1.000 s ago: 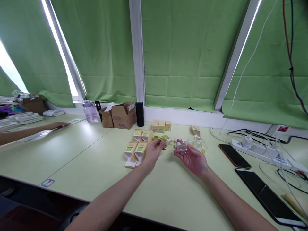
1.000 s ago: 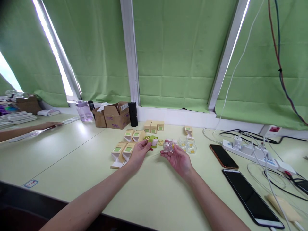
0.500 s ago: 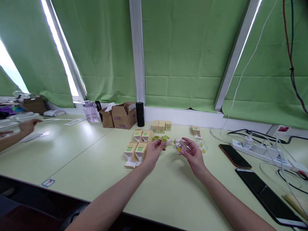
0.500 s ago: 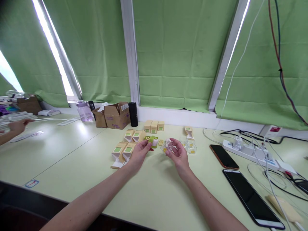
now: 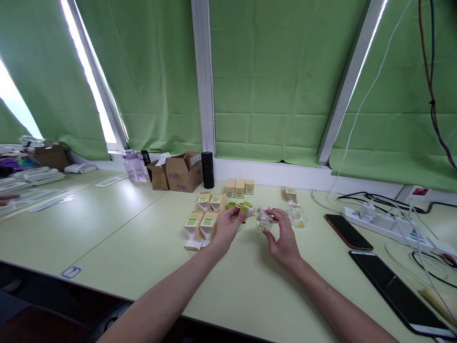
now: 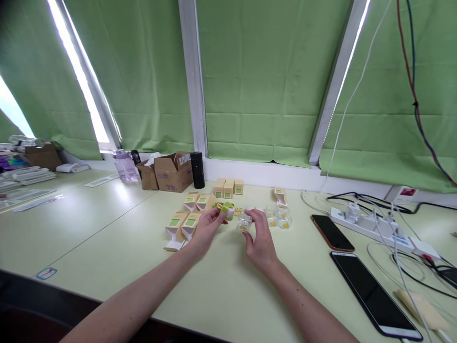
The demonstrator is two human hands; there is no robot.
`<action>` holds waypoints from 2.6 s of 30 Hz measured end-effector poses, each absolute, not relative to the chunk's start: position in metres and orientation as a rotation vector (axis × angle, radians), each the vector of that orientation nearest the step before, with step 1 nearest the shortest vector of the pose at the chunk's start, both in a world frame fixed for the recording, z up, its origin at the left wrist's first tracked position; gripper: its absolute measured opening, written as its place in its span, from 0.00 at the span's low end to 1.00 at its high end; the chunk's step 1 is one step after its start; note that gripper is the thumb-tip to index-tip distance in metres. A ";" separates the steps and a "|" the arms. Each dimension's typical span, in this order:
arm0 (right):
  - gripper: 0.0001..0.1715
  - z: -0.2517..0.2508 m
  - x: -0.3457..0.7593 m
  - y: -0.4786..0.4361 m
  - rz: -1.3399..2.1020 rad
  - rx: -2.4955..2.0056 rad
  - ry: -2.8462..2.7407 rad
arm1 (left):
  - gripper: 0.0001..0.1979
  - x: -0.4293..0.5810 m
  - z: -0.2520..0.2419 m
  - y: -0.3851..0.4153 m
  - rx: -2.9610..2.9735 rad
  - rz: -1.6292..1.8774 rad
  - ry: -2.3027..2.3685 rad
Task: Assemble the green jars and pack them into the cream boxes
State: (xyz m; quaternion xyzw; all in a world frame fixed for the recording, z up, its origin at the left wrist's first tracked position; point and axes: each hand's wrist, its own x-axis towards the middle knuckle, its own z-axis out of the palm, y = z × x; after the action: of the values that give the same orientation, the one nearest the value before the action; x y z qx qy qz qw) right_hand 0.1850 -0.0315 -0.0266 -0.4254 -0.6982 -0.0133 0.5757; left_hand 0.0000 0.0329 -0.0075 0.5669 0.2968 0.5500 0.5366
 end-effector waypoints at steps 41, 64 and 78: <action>0.30 -0.032 0.177 -0.026 0.755 -0.876 -1.292 | 0.28 0.002 -0.007 0.025 1.436 1.178 0.645; 0.29 -0.029 0.184 -0.032 0.626 -0.995 -1.564 | 0.23 0.002 -0.005 0.019 1.628 1.150 0.670; 0.21 -0.026 0.180 -0.034 0.599 -0.953 -1.550 | 0.26 0.001 -0.007 0.022 1.675 1.164 0.700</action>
State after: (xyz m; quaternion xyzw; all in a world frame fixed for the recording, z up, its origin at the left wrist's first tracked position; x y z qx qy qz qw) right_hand 0.1796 -0.0337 -0.0263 -0.4068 -0.6620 0.2559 0.5751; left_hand 0.0011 0.0221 -0.0072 0.6843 0.2861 0.4757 0.4729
